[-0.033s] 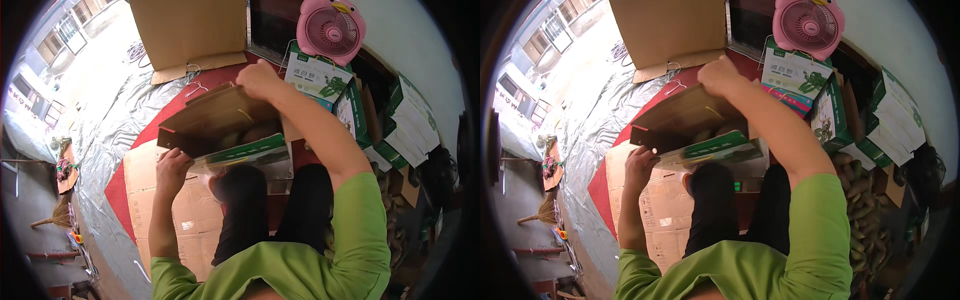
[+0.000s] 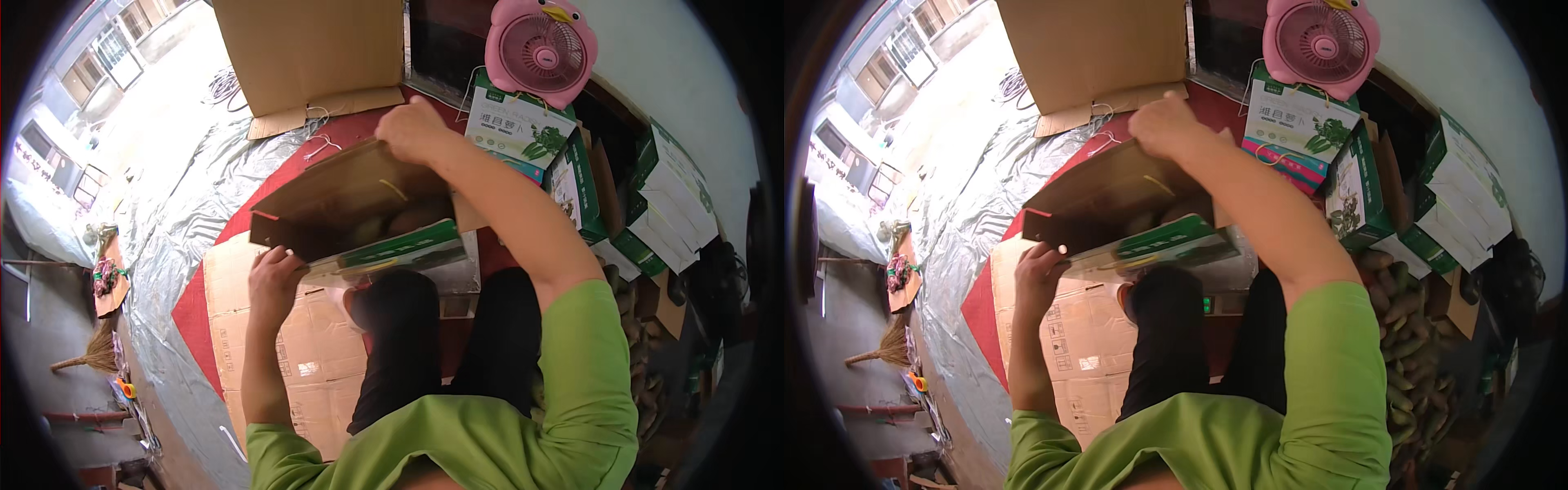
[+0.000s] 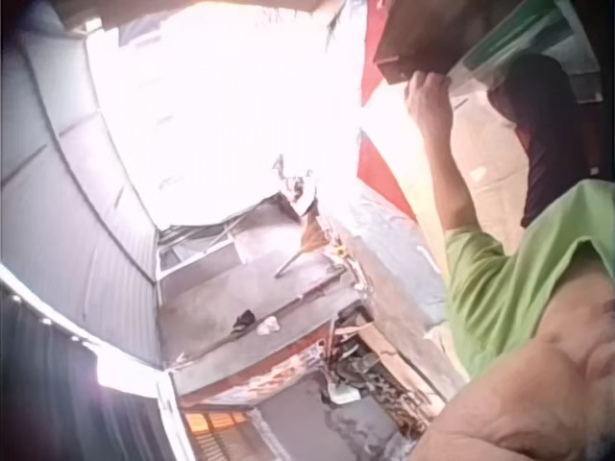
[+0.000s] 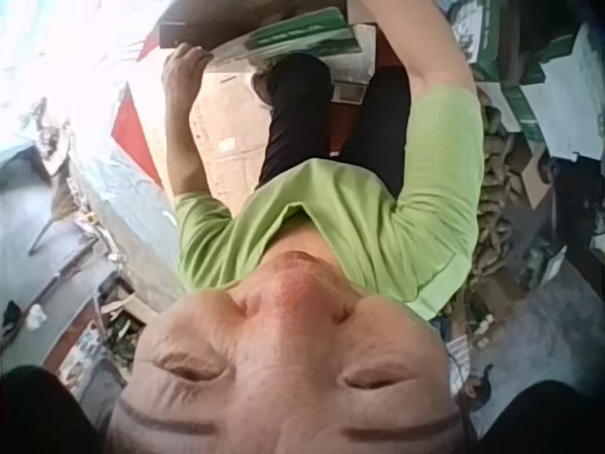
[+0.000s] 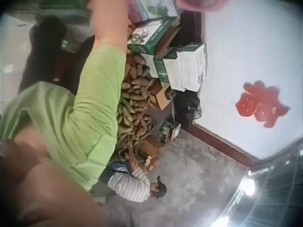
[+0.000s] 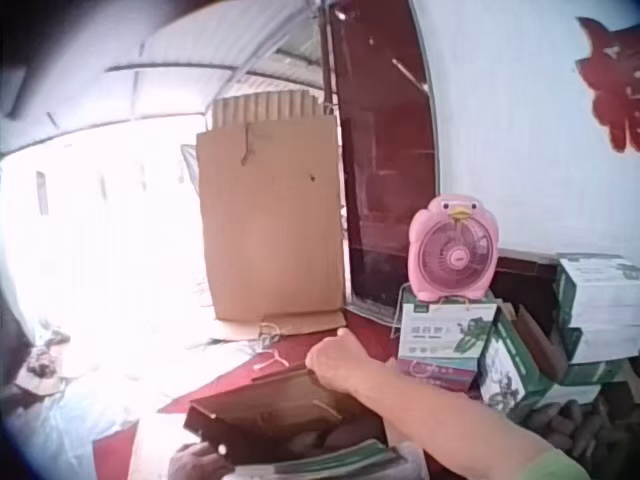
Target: The person packs radishes into cardboard boxes by hand, moving a small fan aside, assembling cardboard boxes, and placing radishes into the boxes on a digital scale.
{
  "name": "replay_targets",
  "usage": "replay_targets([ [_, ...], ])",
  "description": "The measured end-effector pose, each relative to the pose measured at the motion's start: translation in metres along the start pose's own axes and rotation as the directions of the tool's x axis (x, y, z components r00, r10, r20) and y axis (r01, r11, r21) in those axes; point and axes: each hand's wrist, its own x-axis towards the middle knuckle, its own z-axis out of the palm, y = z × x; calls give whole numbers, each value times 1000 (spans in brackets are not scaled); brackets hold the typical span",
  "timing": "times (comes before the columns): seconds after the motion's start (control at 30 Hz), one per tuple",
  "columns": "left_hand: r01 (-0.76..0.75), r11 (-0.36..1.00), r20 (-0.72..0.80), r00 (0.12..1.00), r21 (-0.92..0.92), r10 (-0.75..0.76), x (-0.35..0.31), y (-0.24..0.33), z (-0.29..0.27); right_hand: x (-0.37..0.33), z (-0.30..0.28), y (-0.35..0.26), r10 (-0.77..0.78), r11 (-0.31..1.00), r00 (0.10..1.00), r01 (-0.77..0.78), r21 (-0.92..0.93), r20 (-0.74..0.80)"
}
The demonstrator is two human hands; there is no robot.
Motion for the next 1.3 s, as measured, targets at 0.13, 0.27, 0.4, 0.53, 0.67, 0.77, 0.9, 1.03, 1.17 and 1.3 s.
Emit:
replay_targets([
  [0.13, 53, 996, -129, 991, 74, -43, -46, -18, -55, 30, -22, -63, -85, 995, 989, 91, 45, -123],
  [0.27, 105, 962, -137, 988, 254, -72, -84, -31, -105, 49, -35, -124, -131, 967, 980, 159, 200, -147],
  [0.4, 164, 895, -61, 986, 414, -153, -151, -50, -147, 62, -11, -213, -152, 855, 975, 212, 473, -162],
  [0.53, 261, 861, 25, 953, 437, -301, -225, -44, -184, 58, 18, -330, -371, 824, 911, 413, 388, -182],
  [0.67, 240, 868, 116, 941, 436, -319, -286, -72, -177, 8, 46, -387, -384, 816, 921, 374, 441, -72],
  [0.77, 388, 803, 180, 842, 452, -509, -406, -122, -183, -38, 50, -444, -500, 731, 866, 424, 534, -3],
  [0.9, 459, 811, 110, 843, 363, -526, -401, -120, -172, -81, 85, -468, -597, 633, 765, 263, 728, 242],
  [1.03, 508, 824, 55, 843, 252, -536, -366, -108, -154, -81, 61, -447, -675, 575, 713, 346, 741, 190],
  [1.17, 529, 837, -4, 846, 141, -534, -304, -85, -132, -56, 49, -383, -544, 614, 826, 273, 741, 146],
  [1.3, 548, 835, -45, 836, 39, -547, -232, -43, -111, -54, 24, -268, -306, 536, 951, 126, 834, 53],
])
